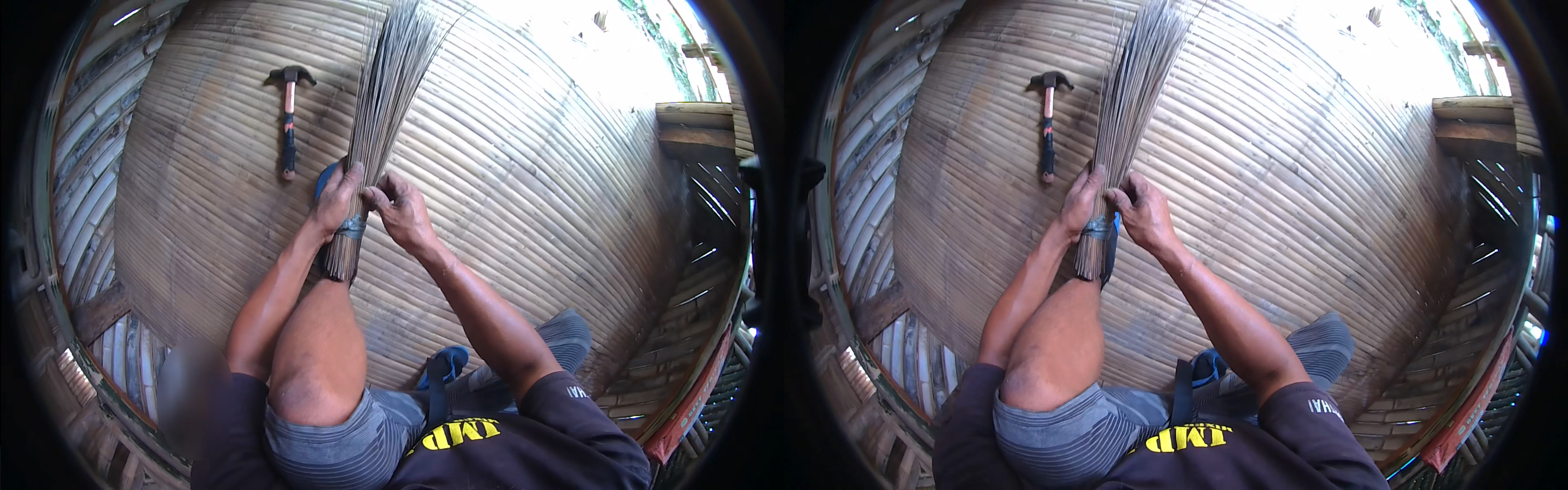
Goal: The person sits on a bamboo floor and uses a hammer and a handmade broom to sweep debris. They then stand, walk outside, and continue sweeping the ground and a wooden ladder before gathering wood scraps by hand.
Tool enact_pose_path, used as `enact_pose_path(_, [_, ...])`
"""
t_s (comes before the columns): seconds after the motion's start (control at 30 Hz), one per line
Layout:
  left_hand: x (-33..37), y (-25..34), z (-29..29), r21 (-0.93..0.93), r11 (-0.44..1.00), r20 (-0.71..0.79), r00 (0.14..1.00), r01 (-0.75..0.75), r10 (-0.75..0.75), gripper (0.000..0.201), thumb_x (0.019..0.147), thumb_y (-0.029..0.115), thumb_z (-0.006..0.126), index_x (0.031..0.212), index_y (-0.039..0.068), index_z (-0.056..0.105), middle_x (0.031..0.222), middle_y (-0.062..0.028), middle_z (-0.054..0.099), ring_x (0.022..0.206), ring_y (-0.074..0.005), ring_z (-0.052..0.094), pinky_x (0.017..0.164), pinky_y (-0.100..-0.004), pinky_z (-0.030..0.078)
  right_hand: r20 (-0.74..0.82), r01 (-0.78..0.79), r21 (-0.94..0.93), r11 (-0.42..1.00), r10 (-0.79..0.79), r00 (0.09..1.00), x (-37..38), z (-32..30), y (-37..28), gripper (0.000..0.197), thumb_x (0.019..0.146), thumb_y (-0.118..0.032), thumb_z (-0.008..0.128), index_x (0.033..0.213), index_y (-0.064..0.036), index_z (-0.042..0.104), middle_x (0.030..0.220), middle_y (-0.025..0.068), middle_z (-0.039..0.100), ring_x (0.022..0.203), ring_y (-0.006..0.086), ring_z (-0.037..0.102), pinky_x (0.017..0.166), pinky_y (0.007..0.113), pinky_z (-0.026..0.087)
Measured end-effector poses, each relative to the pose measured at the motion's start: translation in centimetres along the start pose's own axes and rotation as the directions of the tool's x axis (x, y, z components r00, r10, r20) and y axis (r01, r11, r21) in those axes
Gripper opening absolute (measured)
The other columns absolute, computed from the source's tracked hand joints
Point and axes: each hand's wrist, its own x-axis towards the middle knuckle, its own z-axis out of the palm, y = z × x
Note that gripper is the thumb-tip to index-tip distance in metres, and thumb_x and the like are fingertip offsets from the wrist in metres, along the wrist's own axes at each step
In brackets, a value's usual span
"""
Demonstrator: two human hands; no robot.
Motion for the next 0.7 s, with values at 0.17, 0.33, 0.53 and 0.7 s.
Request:
enact_pose_path(0.17, [1.9,0.7,1.4,0.356,0.908,0.087,0.975,-0.221,0.203,0.068,0.109,0.05,0.037,0.155,0.001,0.032,0.147,-0.0174,0.049,0.14,-0.0249,0.043,0.116,-0.0368,0.033,-0.178,-0.137,0.658,0.74,0.33,0.927,1.5,-2.5,-0.3,0.067,0.087,-0.038,0.082,0.132,-0.0015,0.05,0.105,0.0105,0.067,0.097,0.0179,0.064,0.084,0.033,0.052])
enact_pose_path(0.33, [3.6,0.7,-0.6,0.347,0.871,0.068,0.936,-0.347,0.346,0.073,0.108,0.055,0.036,0.155,0.0,0.033,0.156,-0.0178,0.04,0.148,-0.0257,0.033,0.122,-0.0363,0.024,-0.39,0.233,0.457,0.858,-0.042,0.92,6.3,-8.6,-4.6,0.031,0.082,-0.007,0.075,0.108,-0.003,0.058,0.097,0.005,0.061,0.085,0.0137,0.057,0.076,0.032,0.05])
enact_pose_path(0.53, [3.9,-2.4,-5.9,0.393,0.914,-0.386,0.884,-0.101,0.263,0.049,0.103,0.032,0.059,0.133,-0.005,0.057,0.123,-0.0188,0.068,0.117,-0.0252,0.065,0.101,-0.0354,0.05,-0.549,0.657,-0.077,0.75,-0.582,0.6,11.6,-14.2,-6.0,0.031,0.091,-0.004,0.069,0.12,-0.0033,0.058,0.117,0.0114,0.061,0.114,0.0212,0.058,0.103,0.038,0.045])
enact_pose_path(0.7, [5.3,-3.7,-7.5,0.543,0.811,-0.34,0.826,-0.219,0.45,0.045,0.098,0.028,0.063,0.129,-0.005,0.061,0.12,-0.0224,0.069,0.114,-0.0297,0.067,0.097,-0.0377,0.053,-0.439,0.386,-0.415,0.824,-0.552,0.709,14.9,-14.7,-2.7,0.053,0.087,-0.011,0.078,0.132,0.0014,0.054,0.122,0.0131,0.061,0.114,0.0228,0.058,0.102,0.039,0.047])
